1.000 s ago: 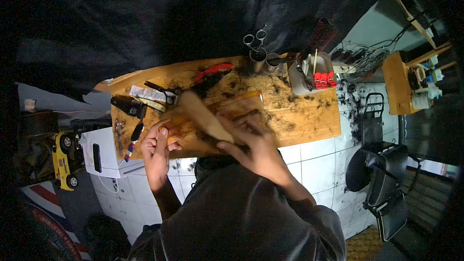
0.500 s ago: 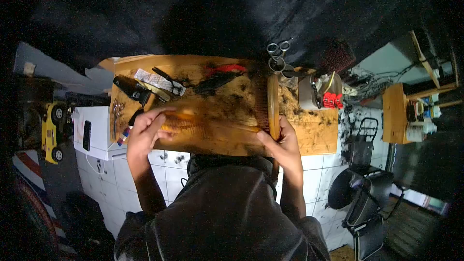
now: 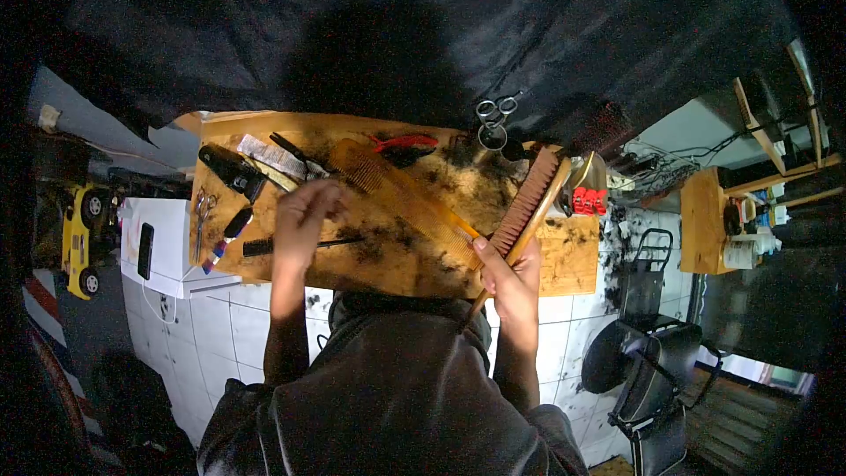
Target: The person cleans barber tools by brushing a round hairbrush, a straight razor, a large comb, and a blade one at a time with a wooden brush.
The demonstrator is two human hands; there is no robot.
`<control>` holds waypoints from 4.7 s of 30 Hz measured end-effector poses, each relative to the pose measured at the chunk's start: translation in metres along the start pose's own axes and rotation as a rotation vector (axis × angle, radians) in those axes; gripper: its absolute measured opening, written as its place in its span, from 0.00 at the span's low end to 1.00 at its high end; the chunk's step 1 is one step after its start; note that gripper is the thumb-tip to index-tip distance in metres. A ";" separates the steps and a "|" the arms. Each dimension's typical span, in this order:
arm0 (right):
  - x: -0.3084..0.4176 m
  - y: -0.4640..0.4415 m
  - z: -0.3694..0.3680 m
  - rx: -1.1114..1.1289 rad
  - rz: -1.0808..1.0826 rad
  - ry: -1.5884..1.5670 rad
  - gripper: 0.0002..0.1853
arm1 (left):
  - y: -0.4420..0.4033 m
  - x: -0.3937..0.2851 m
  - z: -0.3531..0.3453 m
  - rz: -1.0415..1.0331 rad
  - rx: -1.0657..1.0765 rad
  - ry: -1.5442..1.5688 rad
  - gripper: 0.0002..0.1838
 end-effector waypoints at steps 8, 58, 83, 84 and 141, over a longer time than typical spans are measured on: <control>-0.012 0.007 -0.037 0.149 -0.031 -0.008 0.12 | 0.027 0.025 -0.101 0.208 0.442 0.756 0.32; 0.021 0.060 -0.104 1.013 0.593 0.604 0.22 | 0.045 0.054 -0.050 0.727 0.303 0.695 0.25; 0.044 -0.031 -0.032 0.196 0.554 0.904 0.11 | 0.046 0.061 -0.052 0.697 0.580 0.585 0.28; 0.046 -0.031 -0.030 0.183 0.554 0.876 0.11 | 0.048 0.061 -0.052 0.702 0.589 0.602 0.29; 0.034 0.016 -0.059 0.587 0.609 0.873 0.20 | 0.041 0.057 -0.055 0.740 0.467 0.759 0.25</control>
Point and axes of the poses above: each hand's wrist, its own y-axis away from the middle knuckle, its own z-axis out of the back of the hand, x = y × z, the point moved 8 cm from there along -y, towards the middle knuckle, and after that the axes turned 9 degrees about z, right-handed, at the moved point
